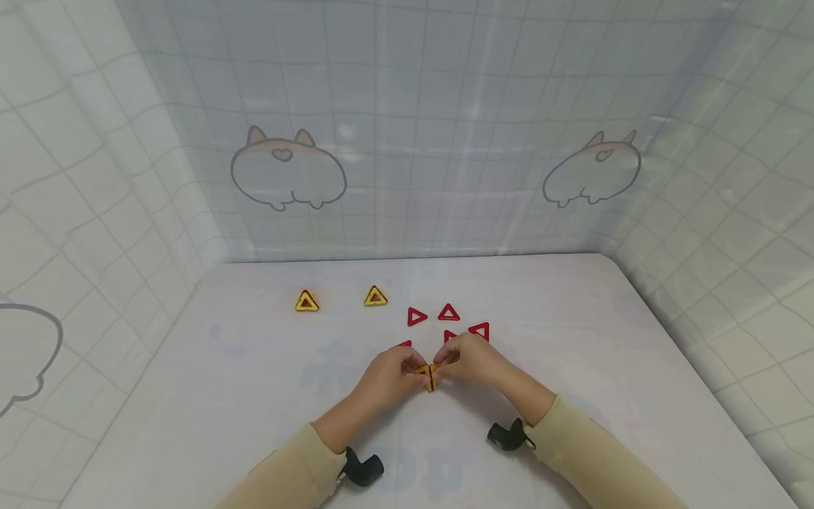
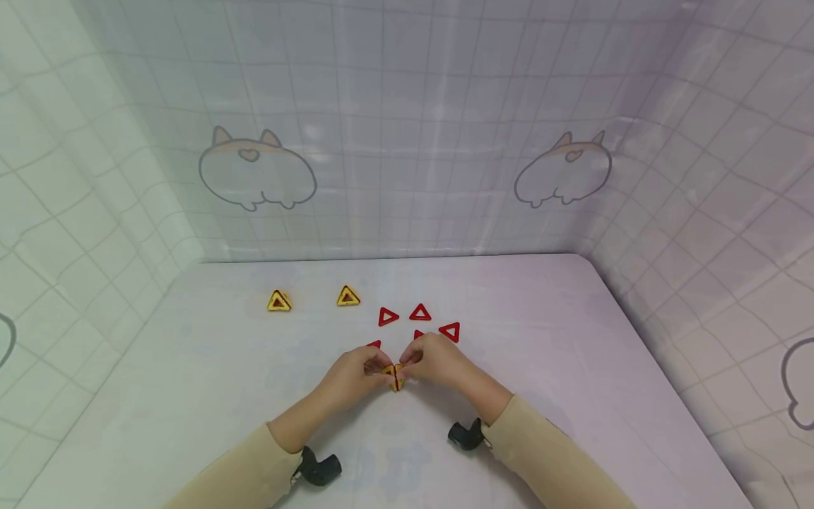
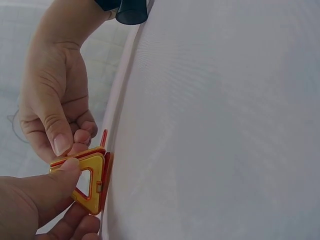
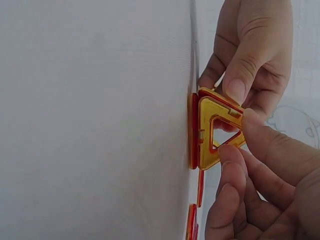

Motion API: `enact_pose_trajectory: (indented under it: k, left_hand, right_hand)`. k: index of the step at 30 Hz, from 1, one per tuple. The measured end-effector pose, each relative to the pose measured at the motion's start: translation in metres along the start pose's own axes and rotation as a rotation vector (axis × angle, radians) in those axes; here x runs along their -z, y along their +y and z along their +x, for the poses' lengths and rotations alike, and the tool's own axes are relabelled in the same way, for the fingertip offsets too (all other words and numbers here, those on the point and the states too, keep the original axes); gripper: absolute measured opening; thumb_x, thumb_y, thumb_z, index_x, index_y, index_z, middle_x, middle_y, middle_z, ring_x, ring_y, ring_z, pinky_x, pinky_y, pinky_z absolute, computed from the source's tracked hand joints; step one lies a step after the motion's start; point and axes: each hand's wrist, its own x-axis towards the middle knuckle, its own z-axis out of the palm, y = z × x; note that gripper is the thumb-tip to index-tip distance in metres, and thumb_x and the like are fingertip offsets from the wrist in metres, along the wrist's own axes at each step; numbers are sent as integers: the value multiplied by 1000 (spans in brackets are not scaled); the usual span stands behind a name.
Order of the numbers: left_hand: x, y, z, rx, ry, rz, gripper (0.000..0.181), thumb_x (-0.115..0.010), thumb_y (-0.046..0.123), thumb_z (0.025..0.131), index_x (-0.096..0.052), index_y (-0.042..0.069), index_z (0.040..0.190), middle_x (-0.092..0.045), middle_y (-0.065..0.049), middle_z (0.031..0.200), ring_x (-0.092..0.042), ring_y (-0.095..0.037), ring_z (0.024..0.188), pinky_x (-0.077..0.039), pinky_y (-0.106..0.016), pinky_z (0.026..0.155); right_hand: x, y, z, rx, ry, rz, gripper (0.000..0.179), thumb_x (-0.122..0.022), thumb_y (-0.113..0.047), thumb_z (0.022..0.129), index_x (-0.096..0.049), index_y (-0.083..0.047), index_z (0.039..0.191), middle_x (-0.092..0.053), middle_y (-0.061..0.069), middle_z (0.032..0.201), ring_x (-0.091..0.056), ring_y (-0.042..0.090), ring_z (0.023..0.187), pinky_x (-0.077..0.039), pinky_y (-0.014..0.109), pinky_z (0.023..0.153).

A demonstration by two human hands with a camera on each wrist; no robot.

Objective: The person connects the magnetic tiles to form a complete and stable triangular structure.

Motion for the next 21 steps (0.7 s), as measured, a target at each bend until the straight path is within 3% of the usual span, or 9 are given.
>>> enact_pose_trajectory:
  k: [14,21]
  left_hand:
    - [-3,-3,0,24,-12,-5,19,-83,25,83,-69,17,93,-63,9,82,-58,-11,78,-50,-30,73]
    - [3,-4,0,20,-33,-12,17,-82,16,84,-68,15,95,-65,8,85,-62,-9,79,-54,-30,75]
  right_hand:
    - [-2,0,-4,12,3,-34,18,-87,-21,79,-76,-15,92,-69,-10,81,-63,10,75,-53,27,65]
    - [-7,-1,-9,-57,8,-40,36,-89,-27,76,-72,-12,104,-65,-7,89,-61,12,77,-53,28,67]
